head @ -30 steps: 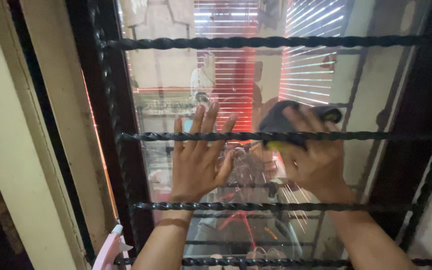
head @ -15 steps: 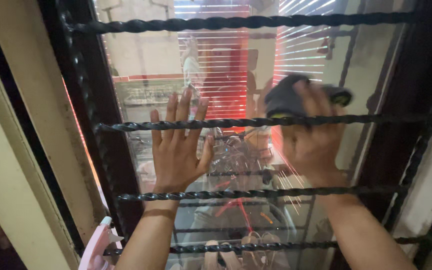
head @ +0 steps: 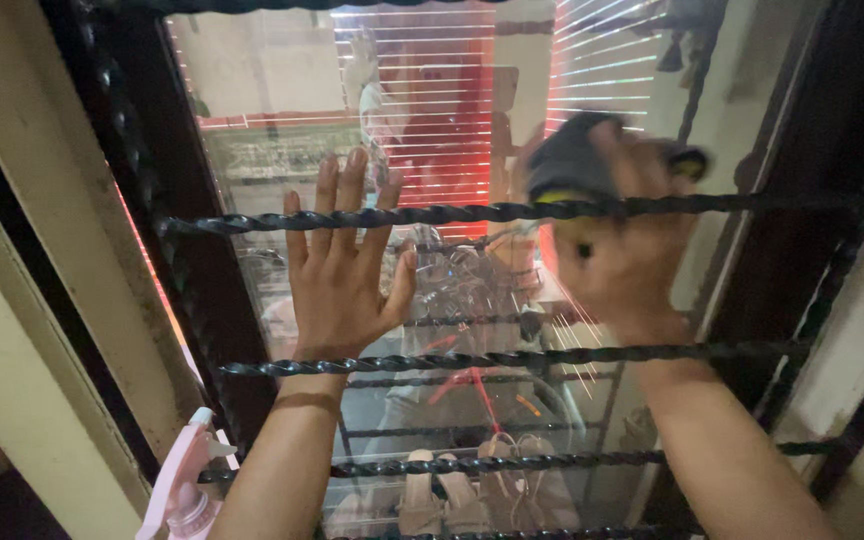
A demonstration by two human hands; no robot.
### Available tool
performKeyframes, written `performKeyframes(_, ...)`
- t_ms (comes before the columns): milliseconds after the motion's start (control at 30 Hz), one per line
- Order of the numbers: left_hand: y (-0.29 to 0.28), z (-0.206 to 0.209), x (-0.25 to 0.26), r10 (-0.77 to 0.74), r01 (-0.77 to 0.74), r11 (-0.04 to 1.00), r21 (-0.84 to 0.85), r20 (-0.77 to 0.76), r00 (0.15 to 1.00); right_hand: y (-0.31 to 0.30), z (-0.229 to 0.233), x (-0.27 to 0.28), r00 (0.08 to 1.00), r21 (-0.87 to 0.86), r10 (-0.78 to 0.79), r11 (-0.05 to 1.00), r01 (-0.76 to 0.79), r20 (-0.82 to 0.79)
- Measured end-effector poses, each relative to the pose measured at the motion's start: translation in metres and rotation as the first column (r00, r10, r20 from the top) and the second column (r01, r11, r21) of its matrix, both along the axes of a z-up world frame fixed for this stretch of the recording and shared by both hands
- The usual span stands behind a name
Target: The person wipes a glass window pane with a cloth, moving the cloth in circular and side-to-side motions across the surface.
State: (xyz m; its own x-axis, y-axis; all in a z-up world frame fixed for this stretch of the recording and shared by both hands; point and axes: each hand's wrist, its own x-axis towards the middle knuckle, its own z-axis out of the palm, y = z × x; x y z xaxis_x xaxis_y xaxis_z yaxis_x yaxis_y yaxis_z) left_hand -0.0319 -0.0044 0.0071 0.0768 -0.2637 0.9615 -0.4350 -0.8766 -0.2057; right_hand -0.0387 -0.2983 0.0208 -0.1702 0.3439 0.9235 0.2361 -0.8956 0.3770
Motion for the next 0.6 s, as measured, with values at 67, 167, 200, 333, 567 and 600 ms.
performKeyframes(67,0.000,0.000,0.000,-0.016,0.016,1.000,-0.004,-0.004,1.000,-0.011,0.003,0.002,0.999,0.184,0.011,0.983,-0.020,0.046)
performKeyframes(167,0.002,0.000,-0.001,-0.017,0.017,1.000,-0.014,0.003,1.000,-0.011,0.003,0.000,0.997,0.210,-0.042,0.977,0.027,0.071)
performKeyframes(200,0.002,0.001,-0.001,-0.015,0.015,1.000,-0.014,0.009,1.000,-0.006,0.002,0.000,0.998,0.167,-0.029,0.986,0.019,0.061)
performKeyframes(333,0.002,0.000,0.000,-0.009,0.008,1.000,-0.016,-0.012,1.000,0.014,-0.003,-0.001,1.000,-0.074,-0.022,0.997,0.023,0.018)
performKeyframes(567,0.002,-0.001,0.000,0.005,-0.005,1.000,-0.008,-0.017,1.000,-0.003,0.004,-0.001,0.999,0.107,0.049,0.993,-0.051,0.019)
performKeyframes(600,0.001,-0.001,0.001,0.007,-0.007,1.000,-0.008,-0.020,1.000,-0.003,0.003,-0.001,0.999,0.108,0.029,0.994,-0.032,0.031)
